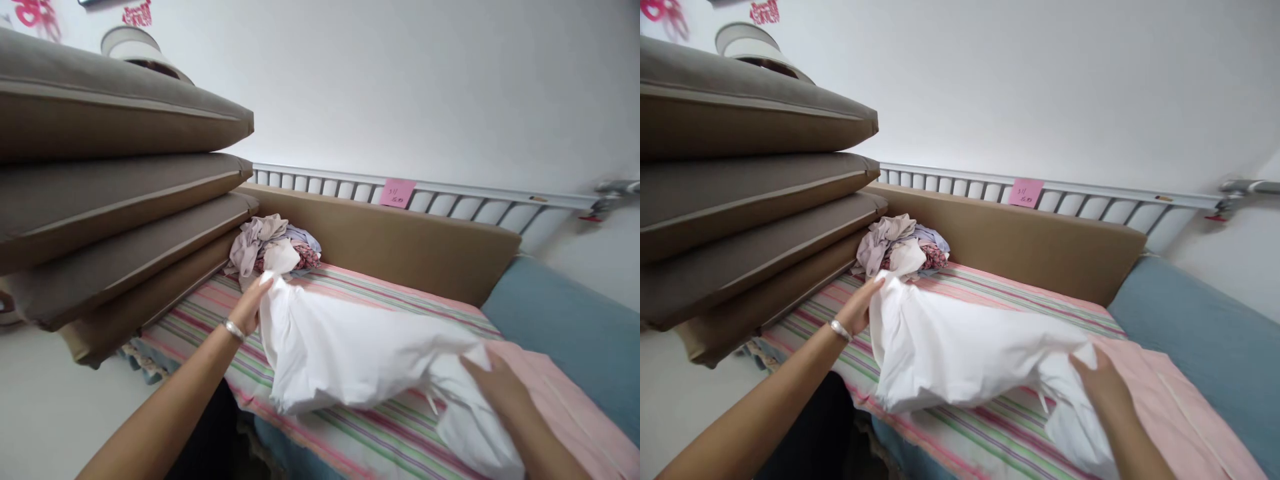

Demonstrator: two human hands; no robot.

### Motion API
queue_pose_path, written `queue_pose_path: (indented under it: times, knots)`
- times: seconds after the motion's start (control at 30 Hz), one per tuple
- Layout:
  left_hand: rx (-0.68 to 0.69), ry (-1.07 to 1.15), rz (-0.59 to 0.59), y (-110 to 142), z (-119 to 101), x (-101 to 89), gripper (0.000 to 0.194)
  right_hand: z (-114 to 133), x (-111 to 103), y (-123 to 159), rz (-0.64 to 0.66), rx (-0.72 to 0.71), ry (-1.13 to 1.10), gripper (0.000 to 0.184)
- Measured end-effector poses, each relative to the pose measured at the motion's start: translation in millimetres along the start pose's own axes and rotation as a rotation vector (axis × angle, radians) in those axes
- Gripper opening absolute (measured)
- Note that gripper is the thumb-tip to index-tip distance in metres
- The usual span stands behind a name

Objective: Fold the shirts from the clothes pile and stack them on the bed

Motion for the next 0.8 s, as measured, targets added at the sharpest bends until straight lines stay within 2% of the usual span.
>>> queue_pose_path:
  times: [0.07,0.13,0.17,0.27,0.3,0.37,0.43,0.5,0.6,0.7,0.8]
  knots:
    - [-0.250,0.050,0.073,19.6,37.8,-2.4,0.046,-3.9,26.8,25.8,0.046,-0.084,0.052,0.069]
    - [-0.413,0.118,0.154,40.8,72.4,-0.4,0.052,-1.1,50.9,69.5,0.110,-0.168,-0.065,0.066]
    - [-0.447,0.156,0.182,50.6,85.2,2.8,0.055,1.4,64.6,95.8,0.207,-0.153,-0.141,0.060]
    - [-0.480,0.234,0.184,75.4,106.6,20.4,0.061,19.6,106.7,181.6,0.626,-0.047,-0.380,0.047]
    - [-0.481,0.246,0.178,82.4,109.3,28.3,0.063,27.8,116.6,205.7,0.706,-0.024,-0.458,0.049]
    - [-0.474,0.251,0.161,94.9,112.2,43.5,0.063,39.8,131.0,238.5,0.771,0.038,-0.579,0.053]
    - [-0.456,0.222,0.134,107.0,115.0,53.4,0.061,43.2,140.8,253.2,0.813,0.148,-0.683,0.053]
    - [-0.426,0.174,0.125,119.2,119.0,56.8,0.057,40.4,146.1,256.5,0.872,0.258,-0.769,0.048]
    - [-0.392,0.124,0.208,136.5,125.1,54.6,0.046,34.8,145.3,253.0,0.942,0.292,-0.852,0.032]
    - [-0.411,0.070,0.288,145.6,128.8,43.0,0.041,31.7,143.0,254.2,1.018,0.329,-0.980,0.023]
    - [-0.439,0.033,0.195,140.4,131.9,21.1,0.041,31.7,144.9,261.1,1.080,0.453,-1.142,0.018]
Point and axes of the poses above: each hand's wrist, its own y-axis away from the middle knuckle, its own x-axis out of the palm, z = x × y, the point moved 5 cm from there along -y, towards the middle knuckle, and after that the axes turned 6 degrees about x, right-handed, at the moved point
